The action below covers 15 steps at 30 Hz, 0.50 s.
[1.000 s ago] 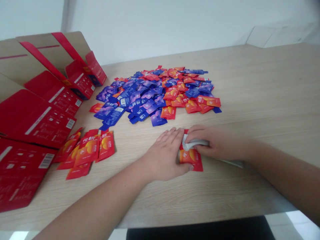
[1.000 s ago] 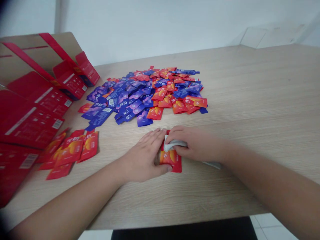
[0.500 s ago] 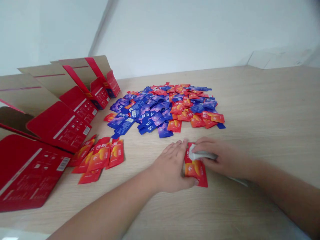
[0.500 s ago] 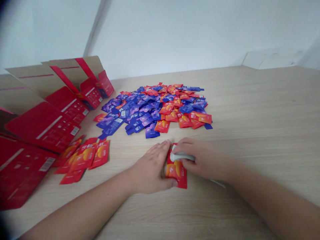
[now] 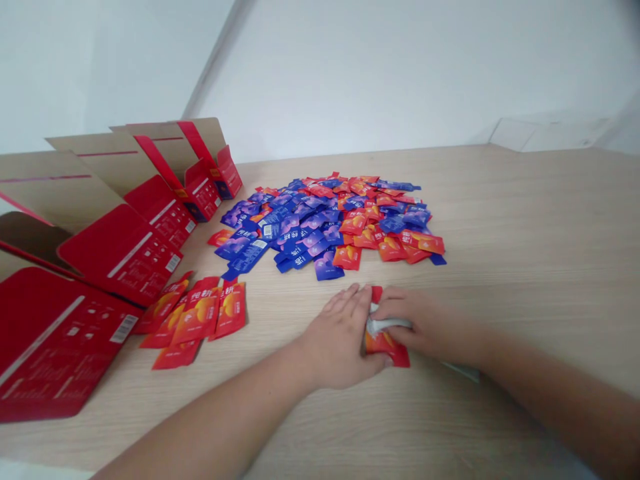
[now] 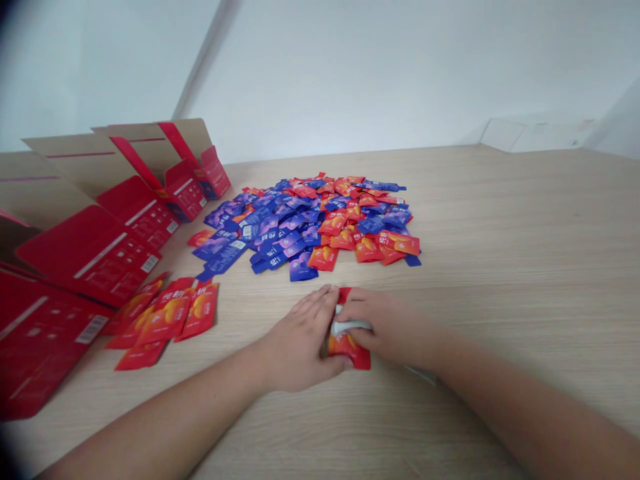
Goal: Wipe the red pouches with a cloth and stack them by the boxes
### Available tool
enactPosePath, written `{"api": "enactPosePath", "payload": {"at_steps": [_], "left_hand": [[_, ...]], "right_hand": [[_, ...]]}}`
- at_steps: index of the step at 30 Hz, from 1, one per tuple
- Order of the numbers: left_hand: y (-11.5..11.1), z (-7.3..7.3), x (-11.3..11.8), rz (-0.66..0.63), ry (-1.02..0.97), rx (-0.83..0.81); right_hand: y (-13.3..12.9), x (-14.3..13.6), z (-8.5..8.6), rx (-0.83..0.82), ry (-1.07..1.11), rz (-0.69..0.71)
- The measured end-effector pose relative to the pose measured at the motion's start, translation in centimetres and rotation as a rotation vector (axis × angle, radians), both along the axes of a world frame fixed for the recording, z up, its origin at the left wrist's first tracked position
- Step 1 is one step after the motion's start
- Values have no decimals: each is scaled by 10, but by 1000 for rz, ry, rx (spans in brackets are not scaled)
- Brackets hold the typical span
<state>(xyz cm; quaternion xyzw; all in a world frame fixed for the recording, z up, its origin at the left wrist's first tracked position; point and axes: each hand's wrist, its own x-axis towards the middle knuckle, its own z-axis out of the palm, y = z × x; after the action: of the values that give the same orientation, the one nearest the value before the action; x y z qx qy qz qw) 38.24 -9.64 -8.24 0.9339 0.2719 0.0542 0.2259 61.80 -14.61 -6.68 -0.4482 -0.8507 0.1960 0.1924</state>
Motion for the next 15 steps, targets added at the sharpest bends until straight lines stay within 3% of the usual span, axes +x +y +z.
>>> {"api": "enactPosePath", "payload": {"at_steps": [8,13,15], "left_hand": [[0,8,1,7,57,-4],[-11,13,-3,-256,0,108],[-16,13,0,-242,-10,139]], "right_hand": [[27,24,-17,105,-95,-193],[33,31,-29,135,-33,-323],[33,30,-32,161,4,-369]]}}
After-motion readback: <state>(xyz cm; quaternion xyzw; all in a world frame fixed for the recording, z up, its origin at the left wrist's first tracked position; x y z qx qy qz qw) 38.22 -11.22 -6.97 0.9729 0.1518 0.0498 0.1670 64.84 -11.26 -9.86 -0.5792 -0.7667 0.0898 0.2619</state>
